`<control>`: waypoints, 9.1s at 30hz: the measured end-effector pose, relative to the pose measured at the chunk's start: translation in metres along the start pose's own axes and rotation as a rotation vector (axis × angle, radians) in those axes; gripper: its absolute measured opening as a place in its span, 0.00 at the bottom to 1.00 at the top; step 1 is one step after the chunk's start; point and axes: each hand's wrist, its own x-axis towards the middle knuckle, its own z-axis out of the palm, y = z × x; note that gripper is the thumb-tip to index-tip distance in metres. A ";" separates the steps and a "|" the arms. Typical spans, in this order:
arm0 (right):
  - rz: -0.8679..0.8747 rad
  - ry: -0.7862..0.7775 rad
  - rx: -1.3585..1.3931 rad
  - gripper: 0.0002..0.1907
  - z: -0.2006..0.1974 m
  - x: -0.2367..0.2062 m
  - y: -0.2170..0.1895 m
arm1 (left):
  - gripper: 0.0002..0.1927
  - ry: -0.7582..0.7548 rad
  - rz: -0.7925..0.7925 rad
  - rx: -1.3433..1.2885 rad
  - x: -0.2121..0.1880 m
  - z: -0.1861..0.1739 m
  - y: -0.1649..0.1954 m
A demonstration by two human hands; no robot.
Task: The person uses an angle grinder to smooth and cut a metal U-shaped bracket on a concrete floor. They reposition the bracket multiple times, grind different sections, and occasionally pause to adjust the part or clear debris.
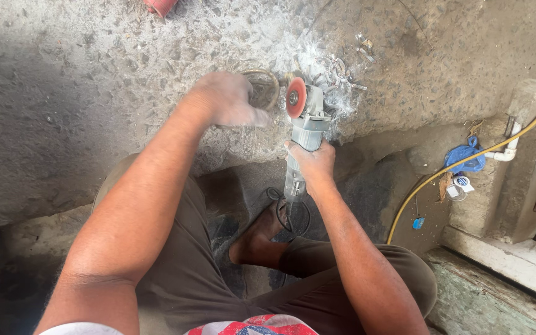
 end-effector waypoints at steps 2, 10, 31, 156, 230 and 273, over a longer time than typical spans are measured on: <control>0.015 0.005 -0.024 0.14 -0.001 -0.001 -0.003 | 0.26 0.019 0.038 -0.065 -0.002 -0.004 -0.006; -0.205 0.028 0.343 0.12 -0.026 -0.003 -0.009 | 0.11 0.643 0.149 0.140 -0.014 0.008 -0.001; -0.507 -0.019 0.833 0.12 -0.159 -0.097 -0.123 | 0.16 0.413 -0.075 0.496 0.008 0.029 0.052; 0.086 0.327 0.812 0.18 -0.080 0.021 -0.018 | 0.51 0.238 0.850 0.267 -0.058 0.101 0.118; 0.056 0.288 0.989 0.12 -0.069 0.017 -0.032 | 0.62 0.124 0.568 -0.219 0.017 0.111 0.074; 0.042 0.006 1.007 0.14 -0.069 0.010 -0.038 | 0.26 -0.616 0.712 -0.903 0.047 0.120 0.046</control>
